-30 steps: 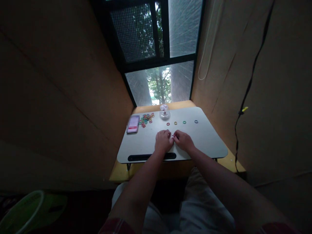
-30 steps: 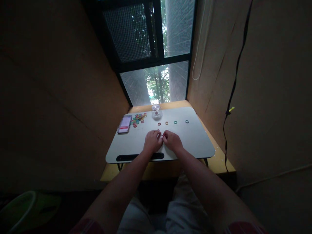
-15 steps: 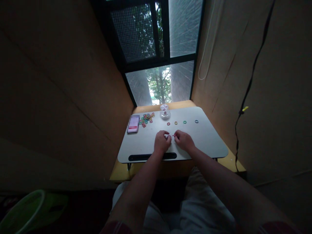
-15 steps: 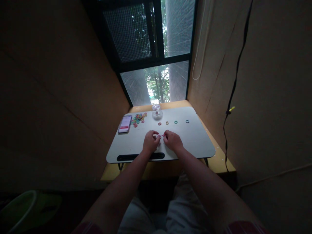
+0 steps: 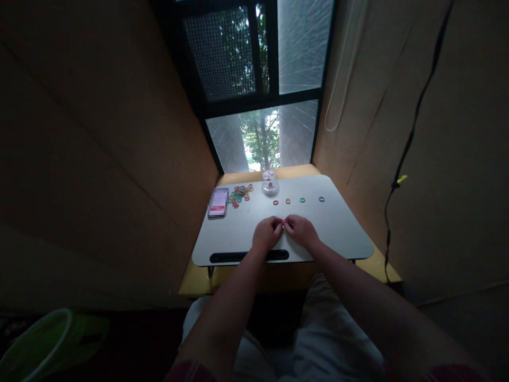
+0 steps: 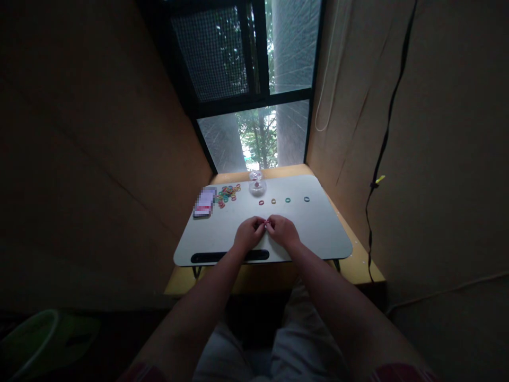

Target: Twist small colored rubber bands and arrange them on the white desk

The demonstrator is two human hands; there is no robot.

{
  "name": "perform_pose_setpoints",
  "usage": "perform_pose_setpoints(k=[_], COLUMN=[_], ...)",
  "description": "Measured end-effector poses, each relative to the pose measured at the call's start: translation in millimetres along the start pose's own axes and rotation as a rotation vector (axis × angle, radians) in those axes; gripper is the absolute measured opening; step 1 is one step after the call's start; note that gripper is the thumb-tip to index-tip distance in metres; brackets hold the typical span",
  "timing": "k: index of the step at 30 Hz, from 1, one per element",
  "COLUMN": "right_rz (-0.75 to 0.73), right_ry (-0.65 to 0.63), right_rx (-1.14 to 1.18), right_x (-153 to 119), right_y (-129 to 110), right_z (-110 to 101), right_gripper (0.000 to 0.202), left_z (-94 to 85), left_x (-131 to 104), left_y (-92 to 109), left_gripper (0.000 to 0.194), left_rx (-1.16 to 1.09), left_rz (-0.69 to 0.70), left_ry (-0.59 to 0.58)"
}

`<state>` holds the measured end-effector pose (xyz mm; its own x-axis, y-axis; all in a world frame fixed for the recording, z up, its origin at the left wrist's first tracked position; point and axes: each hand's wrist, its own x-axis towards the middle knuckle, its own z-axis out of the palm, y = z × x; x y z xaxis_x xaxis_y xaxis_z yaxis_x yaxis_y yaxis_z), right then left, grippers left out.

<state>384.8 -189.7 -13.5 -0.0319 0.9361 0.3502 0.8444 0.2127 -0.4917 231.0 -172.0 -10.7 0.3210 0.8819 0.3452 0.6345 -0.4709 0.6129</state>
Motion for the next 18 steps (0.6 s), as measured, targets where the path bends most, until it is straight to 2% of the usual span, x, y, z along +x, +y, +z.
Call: perform_pose_setpoints(k=[7, 18], right_rz=[0.005, -0.008], right_ry=[0.004, 0.011], right_rx=[-0.004, -0.016], right_x=[0.0, -0.6], right_y=[0.4, -1.7], right_z=[0.5, -1.0], right_gripper=[0.02, 0.027], left_z=[-1.1, 1.7], left_x=[1.0, -0.3], left_y=[1.9, -0.4], left_gripper=[0.015, 0.026], left_rx=[0.036, -0.122], left_rz=[0.006, -0.003], left_ry=[-0.013, 0.044])
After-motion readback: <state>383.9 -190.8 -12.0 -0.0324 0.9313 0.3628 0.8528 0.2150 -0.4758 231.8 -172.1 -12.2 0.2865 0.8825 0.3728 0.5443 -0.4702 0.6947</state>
